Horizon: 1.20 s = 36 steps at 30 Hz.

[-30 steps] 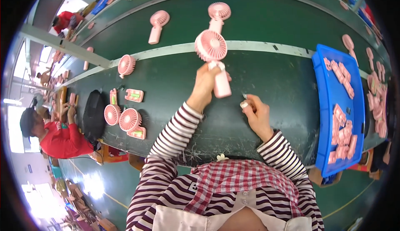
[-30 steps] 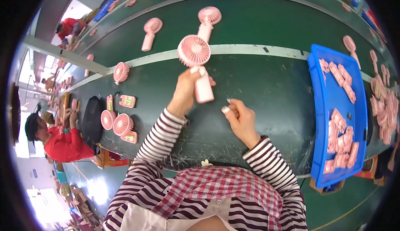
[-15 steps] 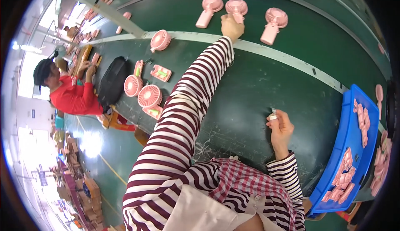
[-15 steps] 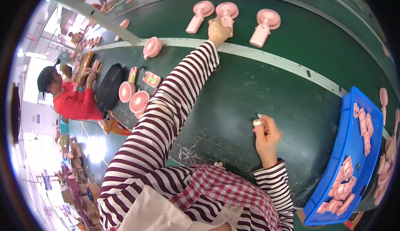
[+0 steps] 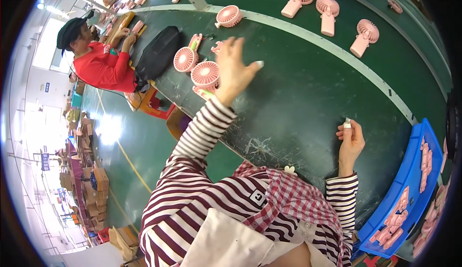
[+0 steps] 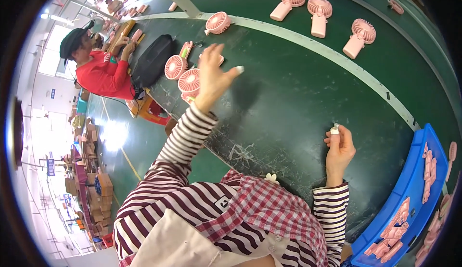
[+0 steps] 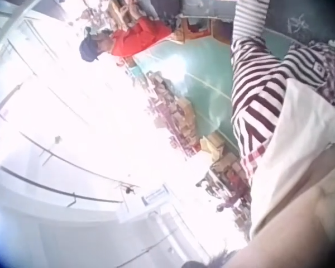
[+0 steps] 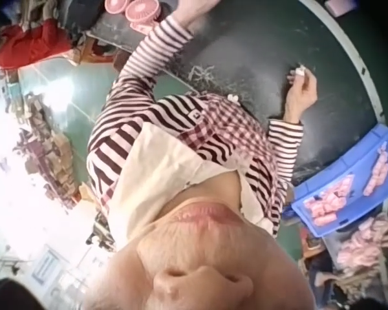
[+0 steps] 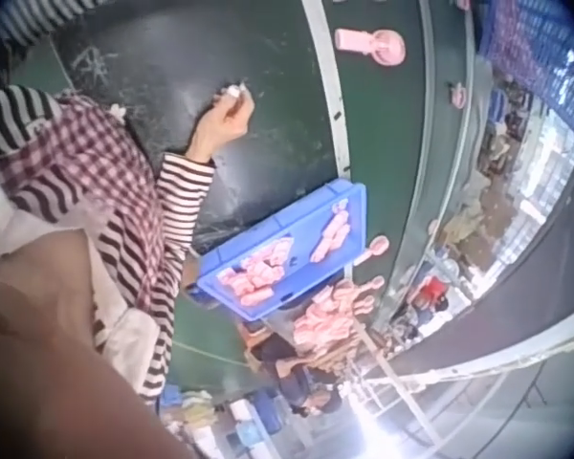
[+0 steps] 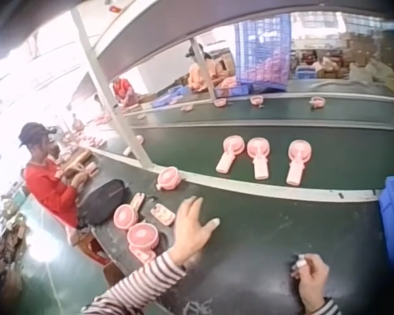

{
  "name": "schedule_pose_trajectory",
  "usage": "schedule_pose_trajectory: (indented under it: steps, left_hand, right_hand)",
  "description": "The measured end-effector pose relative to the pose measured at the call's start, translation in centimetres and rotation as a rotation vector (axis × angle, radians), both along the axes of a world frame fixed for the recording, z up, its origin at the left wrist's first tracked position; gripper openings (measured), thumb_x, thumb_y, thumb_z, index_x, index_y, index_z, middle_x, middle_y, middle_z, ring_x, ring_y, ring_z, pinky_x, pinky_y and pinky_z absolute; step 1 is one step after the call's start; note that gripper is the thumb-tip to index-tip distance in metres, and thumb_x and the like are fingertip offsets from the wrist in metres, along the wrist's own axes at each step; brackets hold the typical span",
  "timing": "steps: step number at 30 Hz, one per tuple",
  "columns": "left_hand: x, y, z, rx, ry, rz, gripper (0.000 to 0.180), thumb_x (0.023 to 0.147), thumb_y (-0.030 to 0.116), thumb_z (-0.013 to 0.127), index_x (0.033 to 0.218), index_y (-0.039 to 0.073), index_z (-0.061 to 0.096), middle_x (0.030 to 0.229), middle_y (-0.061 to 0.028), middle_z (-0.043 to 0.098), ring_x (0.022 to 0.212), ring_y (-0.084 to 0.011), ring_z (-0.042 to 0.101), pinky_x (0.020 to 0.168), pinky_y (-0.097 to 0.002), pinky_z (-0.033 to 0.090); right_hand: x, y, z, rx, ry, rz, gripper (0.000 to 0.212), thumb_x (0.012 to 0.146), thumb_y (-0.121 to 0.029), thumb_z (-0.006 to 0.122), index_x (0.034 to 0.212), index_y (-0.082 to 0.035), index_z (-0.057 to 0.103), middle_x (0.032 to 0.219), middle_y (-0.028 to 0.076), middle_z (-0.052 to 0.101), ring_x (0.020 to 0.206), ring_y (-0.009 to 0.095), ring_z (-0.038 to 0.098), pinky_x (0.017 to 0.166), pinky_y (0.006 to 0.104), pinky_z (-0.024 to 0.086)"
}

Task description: The person assembles handheld fans by fitting circuit boards and wires into the fan handle casings, attaching the handle covers, pressing them together, and placing the assembled fans onto the conveyor belt.

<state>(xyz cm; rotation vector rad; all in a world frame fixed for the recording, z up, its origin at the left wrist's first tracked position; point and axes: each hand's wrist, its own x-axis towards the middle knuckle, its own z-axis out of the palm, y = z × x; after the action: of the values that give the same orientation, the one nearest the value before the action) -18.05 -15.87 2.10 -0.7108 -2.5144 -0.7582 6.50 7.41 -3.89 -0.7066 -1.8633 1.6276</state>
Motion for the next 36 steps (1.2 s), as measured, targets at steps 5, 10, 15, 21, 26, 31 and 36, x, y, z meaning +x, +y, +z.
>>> schedule_pose_trajectory:
  steps: [5, 10, 15, 21, 26, 31, 36]
  left_hand:
    - [-0.8, -9.7, -0.5, -0.254, -0.160, 0.230, 0.083, 0.056, 0.034, 0.077, 0.128, 0.006, 0.044, 0.131, -0.0232, 0.038, 0.125, -0.0369, 0.033, 0.102, -0.0479, 0.027]
    - [-0.5, -11.2, -0.9, -0.238, -0.234, 0.144, 0.077, 0.057, 0.029, 0.075, 0.125, 0.007, 0.048, 0.126, -0.0217, 0.044, 0.121, -0.0354, 0.038, 0.098, -0.0419, 0.035]
    - [2.2, -8.1, 0.7, 0.198, -0.263, 0.087, 0.075, 0.058, 0.027, 0.075, 0.123, 0.000, 0.048, 0.120, -0.0214, 0.047, 0.112, -0.0315, 0.048, 0.094, -0.0363, 0.040]
    - [10.3, -0.2, 0.5, 0.973, -1.222, -0.305, 0.058, 0.079, 0.012, 0.058, 0.130, -0.006, 0.036, 0.118, -0.0117, 0.052, 0.105, -0.0168, 0.052, 0.088, -0.0274, 0.043]
    - [14.9, 6.2, 0.4, 0.980, -1.469, -0.453, 0.062, 0.085, 0.018, 0.056, 0.135, -0.005, 0.028, 0.118, -0.0107, 0.051, 0.108, -0.0165, 0.050, 0.091, -0.0285, 0.041]
    - [17.0, 9.8, 0.3, 0.982, -1.652, -0.552, 0.059, 0.087, 0.019, 0.053, 0.136, -0.002, 0.028, 0.126, -0.0111, 0.045, 0.115, -0.0170, 0.044, 0.095, -0.0292, 0.037]
    - [18.0, 11.0, 1.7, 0.718, -1.567, -0.743, 0.055, 0.085, 0.015, 0.057, 0.133, 0.000, 0.035, 0.122, -0.0128, 0.049, 0.112, -0.0184, 0.048, 0.093, -0.0300, 0.039]
  right_hand:
    - [-0.1, 0.0, -0.3, -0.007, 0.001, 0.006, 0.020, 0.089, -0.011, 0.053, 0.104, 0.001, 0.058, 0.077, 0.005, 0.062, 0.062, 0.008, 0.055, 0.056, 0.0196, 0.044]
    - [0.0, 0.0, -0.5, 0.028, 0.006, 0.011, 0.020, 0.089, -0.010, 0.051, 0.104, 0.001, 0.058, 0.078, 0.005, 0.063, 0.063, 0.007, 0.055, 0.056, 0.0194, 0.043]
    - [0.4, -0.1, -0.7, 0.025, -0.045, -0.011, 0.021, 0.088, -0.008, 0.052, 0.107, 0.001, 0.057, 0.081, 0.005, 0.062, 0.066, 0.008, 0.056, 0.059, 0.0188, 0.044]
    - [-0.4, -5.8, 4.0, 0.406, 0.028, 0.358, 0.069, 0.067, -0.008, 0.068, 0.130, 0.000, 0.039, 0.121, 0.016, 0.049, 0.106, 0.026, 0.053, 0.084, 0.0341, 0.046]
    - [-0.6, -7.2, 5.0, 0.357, -0.035, 0.341, 0.086, 0.061, -0.011, 0.074, 0.130, 0.007, 0.028, 0.129, 0.024, 0.035, 0.120, 0.039, 0.038, 0.097, 0.0404, 0.036]
    - [1.0, -5.6, 4.3, 0.453, -0.078, 0.099, 0.083, 0.061, -0.008, 0.071, 0.131, 0.005, 0.027, 0.128, 0.024, 0.035, 0.118, 0.038, 0.038, 0.097, 0.0401, 0.036]
    - [2.7, -2.4, 2.9, 0.084, 0.110, -0.132, 0.062, 0.072, -0.004, 0.064, 0.127, 0.005, 0.036, 0.119, 0.015, 0.048, 0.108, 0.023, 0.051, 0.092, 0.0325, 0.042]
